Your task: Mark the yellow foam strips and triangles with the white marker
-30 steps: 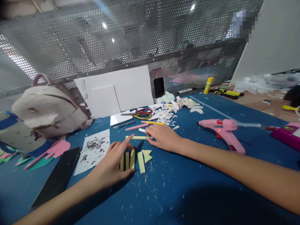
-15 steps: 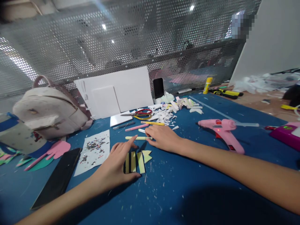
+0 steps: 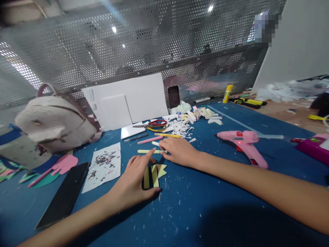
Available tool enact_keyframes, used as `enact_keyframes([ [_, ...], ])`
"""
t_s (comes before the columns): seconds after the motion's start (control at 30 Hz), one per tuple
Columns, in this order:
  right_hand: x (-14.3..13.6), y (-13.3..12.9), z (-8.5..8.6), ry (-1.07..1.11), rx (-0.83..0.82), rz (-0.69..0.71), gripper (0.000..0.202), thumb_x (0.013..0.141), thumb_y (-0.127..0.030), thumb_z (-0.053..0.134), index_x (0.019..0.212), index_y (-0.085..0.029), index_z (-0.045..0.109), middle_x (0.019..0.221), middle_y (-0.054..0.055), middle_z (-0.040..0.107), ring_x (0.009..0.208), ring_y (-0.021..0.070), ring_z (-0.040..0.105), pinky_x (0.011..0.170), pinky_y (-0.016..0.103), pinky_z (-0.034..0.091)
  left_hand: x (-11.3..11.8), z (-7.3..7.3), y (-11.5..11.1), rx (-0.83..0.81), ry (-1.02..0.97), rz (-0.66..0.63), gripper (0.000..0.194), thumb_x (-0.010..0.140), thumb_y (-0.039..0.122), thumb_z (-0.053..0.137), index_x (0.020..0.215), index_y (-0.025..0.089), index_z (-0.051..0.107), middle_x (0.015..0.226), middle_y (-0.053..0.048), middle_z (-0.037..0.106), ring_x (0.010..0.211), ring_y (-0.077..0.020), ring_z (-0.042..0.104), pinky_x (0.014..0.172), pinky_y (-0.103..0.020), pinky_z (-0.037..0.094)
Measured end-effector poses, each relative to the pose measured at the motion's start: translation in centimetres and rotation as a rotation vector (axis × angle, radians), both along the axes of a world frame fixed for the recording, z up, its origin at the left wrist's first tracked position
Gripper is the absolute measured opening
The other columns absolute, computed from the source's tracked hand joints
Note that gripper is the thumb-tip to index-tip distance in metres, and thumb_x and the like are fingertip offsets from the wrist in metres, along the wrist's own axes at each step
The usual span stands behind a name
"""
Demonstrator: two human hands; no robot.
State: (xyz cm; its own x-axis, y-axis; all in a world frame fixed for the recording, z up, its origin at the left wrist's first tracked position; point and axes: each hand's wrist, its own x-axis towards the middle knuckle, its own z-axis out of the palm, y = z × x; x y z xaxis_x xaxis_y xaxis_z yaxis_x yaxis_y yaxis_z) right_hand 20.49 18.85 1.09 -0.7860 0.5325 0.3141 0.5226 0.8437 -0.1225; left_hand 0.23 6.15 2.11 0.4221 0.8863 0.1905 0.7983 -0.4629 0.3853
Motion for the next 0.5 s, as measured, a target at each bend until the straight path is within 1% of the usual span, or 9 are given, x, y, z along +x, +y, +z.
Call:
enact_keyframes([
  [0.1,0.0,0.1,-0.1,-0.001,-0.004,0.004,0.002,0.093,-0.020,0.059,0.093,-0.019,0.060,0.097,0.008,0.072,0.091,0.0248,0.067,0.068,0.031,0.044,0.7,0.0,0.3,0.007,0.013,-0.005,0.110,0.076,0.035,0.082,0.156,0.031,0.008,0.137,-0.010,0.056,0.127,-0.0348,0.052,0.114,-0.059,0.030],
  [0.23,0.1,0.0,-0.1,-0.018,-0.008,-0.004,0.007,0.092,-0.019,0.063,0.099,-0.017,0.063,0.101,0.008,0.070,0.095,0.0241,0.066,0.075,0.033,0.049,1.5,0.1,0.7,0.016,0.026,0.005,0.100,0.080,0.026,0.075,0.156,0.029,0.010,0.133,-0.011,0.059,0.128,-0.0346,0.053,0.115,-0.061,0.028],
  [0.33,0.1,-0.1,0.1,-0.045,-0.009,-0.017,0.011,0.096,-0.024,0.064,0.102,-0.015,0.064,0.101,0.006,0.068,0.093,0.0210,0.065,0.078,0.035,0.054,1.9,0.2,0.8,0.017,0.030,0.005,0.096,0.080,0.020,0.071,0.156,0.028,0.012,0.131,-0.010,0.060,0.125,-0.0332,0.055,0.114,-0.060,0.030],
  [0.5,0.0,-0.2,0.3,-0.072,-0.014,-0.039,0.018,0.099,-0.031,0.064,0.105,-0.015,0.066,0.103,0.005,0.068,0.092,0.0199,0.067,0.079,0.037,0.058,2.2,0.0,1.2,0.018,0.034,0.008,0.102,0.080,0.020,0.074,0.157,0.028,0.008,0.127,-0.010,0.062,0.125,-0.0335,0.056,0.113,-0.060,0.030],
])
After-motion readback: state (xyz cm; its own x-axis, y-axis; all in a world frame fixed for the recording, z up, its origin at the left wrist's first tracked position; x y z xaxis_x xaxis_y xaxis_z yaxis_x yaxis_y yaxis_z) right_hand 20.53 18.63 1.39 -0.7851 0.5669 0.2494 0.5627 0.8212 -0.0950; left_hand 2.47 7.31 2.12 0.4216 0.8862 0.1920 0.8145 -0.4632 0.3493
